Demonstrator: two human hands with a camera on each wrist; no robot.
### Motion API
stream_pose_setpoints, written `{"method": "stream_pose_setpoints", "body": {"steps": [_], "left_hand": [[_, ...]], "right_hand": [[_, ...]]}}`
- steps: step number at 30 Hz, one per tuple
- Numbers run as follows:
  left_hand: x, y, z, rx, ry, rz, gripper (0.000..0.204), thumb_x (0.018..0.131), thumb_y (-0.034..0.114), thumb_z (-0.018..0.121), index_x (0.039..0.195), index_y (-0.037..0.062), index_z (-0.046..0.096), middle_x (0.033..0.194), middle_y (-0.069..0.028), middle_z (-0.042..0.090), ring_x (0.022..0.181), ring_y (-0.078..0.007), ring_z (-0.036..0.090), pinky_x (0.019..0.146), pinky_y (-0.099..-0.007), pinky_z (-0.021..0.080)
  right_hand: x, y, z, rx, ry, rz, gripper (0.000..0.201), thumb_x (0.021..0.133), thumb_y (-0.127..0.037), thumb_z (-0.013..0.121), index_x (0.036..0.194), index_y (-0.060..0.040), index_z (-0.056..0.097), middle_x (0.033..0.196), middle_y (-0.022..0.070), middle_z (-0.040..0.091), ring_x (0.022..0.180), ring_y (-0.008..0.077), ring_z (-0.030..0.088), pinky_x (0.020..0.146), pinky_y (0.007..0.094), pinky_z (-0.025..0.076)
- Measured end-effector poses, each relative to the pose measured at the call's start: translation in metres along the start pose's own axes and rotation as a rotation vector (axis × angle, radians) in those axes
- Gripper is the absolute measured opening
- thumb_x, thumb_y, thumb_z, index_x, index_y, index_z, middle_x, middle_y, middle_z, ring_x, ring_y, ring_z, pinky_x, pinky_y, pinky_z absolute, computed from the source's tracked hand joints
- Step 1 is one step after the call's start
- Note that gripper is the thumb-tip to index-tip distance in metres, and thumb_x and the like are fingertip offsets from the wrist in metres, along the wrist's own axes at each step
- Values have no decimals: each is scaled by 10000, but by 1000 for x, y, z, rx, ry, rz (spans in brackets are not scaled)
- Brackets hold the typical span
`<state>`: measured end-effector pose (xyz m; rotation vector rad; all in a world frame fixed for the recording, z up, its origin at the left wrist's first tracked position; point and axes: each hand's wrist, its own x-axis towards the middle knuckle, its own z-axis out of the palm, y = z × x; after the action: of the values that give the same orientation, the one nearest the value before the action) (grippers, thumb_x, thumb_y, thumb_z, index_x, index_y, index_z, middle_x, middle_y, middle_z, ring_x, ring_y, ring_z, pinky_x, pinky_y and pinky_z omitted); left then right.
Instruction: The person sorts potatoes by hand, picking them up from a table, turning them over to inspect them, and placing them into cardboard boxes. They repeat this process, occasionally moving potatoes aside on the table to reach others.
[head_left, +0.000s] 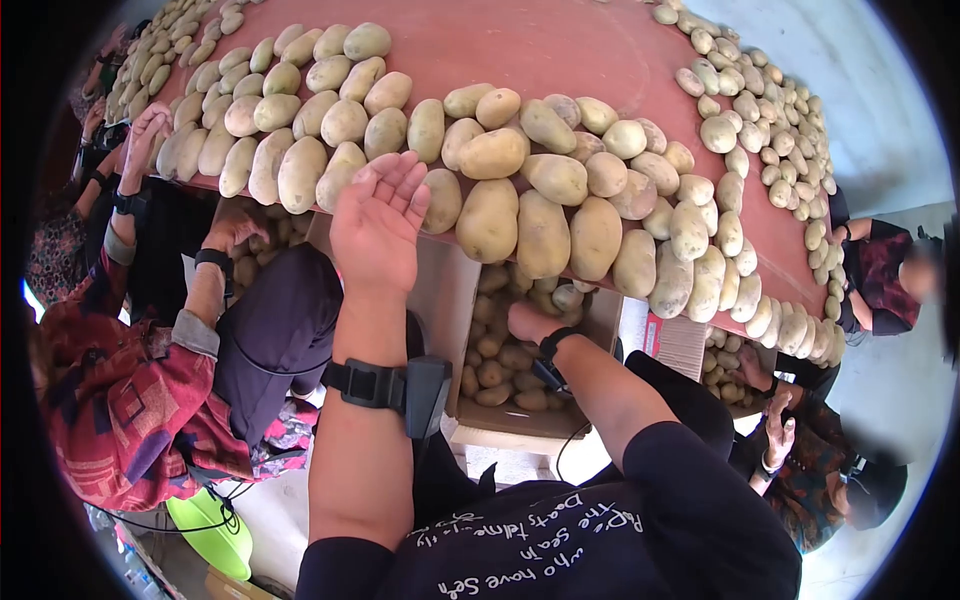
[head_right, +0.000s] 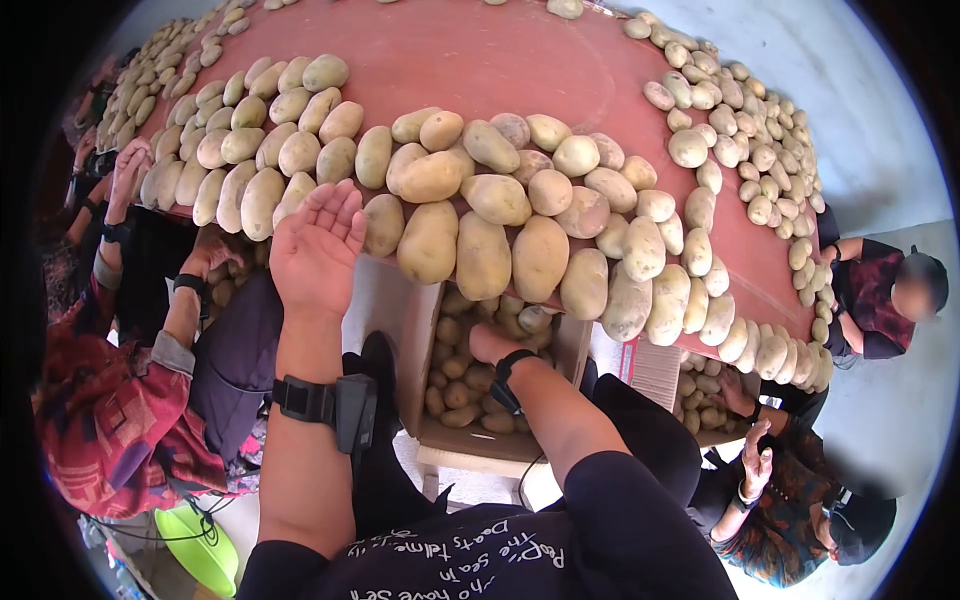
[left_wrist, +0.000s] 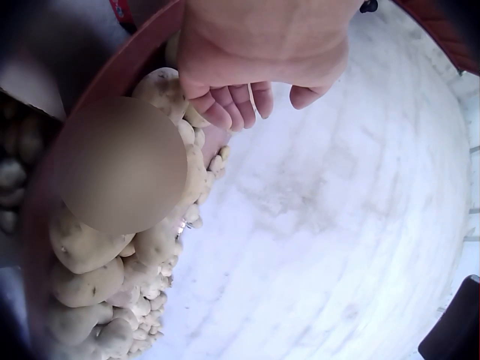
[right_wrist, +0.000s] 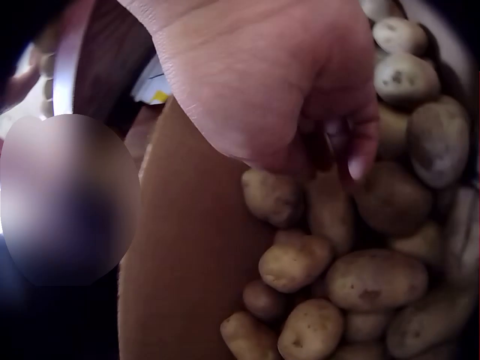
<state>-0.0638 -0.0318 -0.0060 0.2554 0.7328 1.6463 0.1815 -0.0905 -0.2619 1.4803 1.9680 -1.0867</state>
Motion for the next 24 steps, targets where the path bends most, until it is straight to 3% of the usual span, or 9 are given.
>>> {"method": "stream_pose_setpoints", "body": {"steps": [2,5,11,14,17,20,23,24], "left_hand": [[0,0,-4,-12,-28,-7,405,933,259,440,1190,-41,527,1240,-187,579,1117,-284,581,954,-400,483],[0,1,-5,-14,-54,1,394,932,250,443,1189,-36,530,1231,-183,587,1114,-276,584,951,-395,484],[-3,2,-2,4,-43,-12,382,929,243,450,1186,-26,535,1216,-174,600,1112,-270,588,948,-385,485],[-3,1,-3,-7,-59,-7,384,931,250,449,1182,-26,536,1214,-172,600,1117,-271,587,952,-385,482],[-4,0,0,7,-77,2,389,932,258,451,1181,-28,537,1215,-173,599,1119,-271,586,954,-383,481],[-4,-2,2,15,-71,-6,386,936,255,449,1183,-28,535,1219,-175,597,1121,-272,586,953,-381,481],[-3,-3,0,31,-70,-14,383,941,252,446,1187,-29,534,1220,-177,596,1121,-271,586,952,-381,481],[-3,-3,-1,26,-68,-13,382,942,250,447,1189,-29,534,1220,-176,596,1121,-270,586,951,-381,481]], "right_hand": [[6,-5,6,73,56,8,374,886,-77,473,1239,-4,571,1305,207,561,1197,343,554,957,400,485],[17,-13,-1,48,-48,37,477,904,-109,490,1373,-34,449,1398,218,475,1270,346,493,1008,407,443],[27,-16,2,29,-61,72,532,888,-120,526,1405,-66,415,1420,213,454,1279,350,483,1022,412,436],[28,-14,1,-22,-128,44,550,844,-112,606,1361,-16,447,1451,219,392,1299,335,464,1037,403,438],[15,-22,-4,9,-95,58,589,840,-87,603,1391,-15,408,1448,225,395,1308,330,456,1049,401,429],[4,-38,-15,-131,-81,53,618,837,-72,605,1412,-22,382,1445,213,406,1310,334,453,1059,394,420],[30,-33,-6,-288,-231,37,629,827,-74,625,1407,-23,388,1462,203,389,1319,333,444,1059,386,420],[33,-30,-2,-268,-199,23,597,824,-80,634,1381,-24,425,1446,196,415,1302,324,464,1045,387,432]]}}
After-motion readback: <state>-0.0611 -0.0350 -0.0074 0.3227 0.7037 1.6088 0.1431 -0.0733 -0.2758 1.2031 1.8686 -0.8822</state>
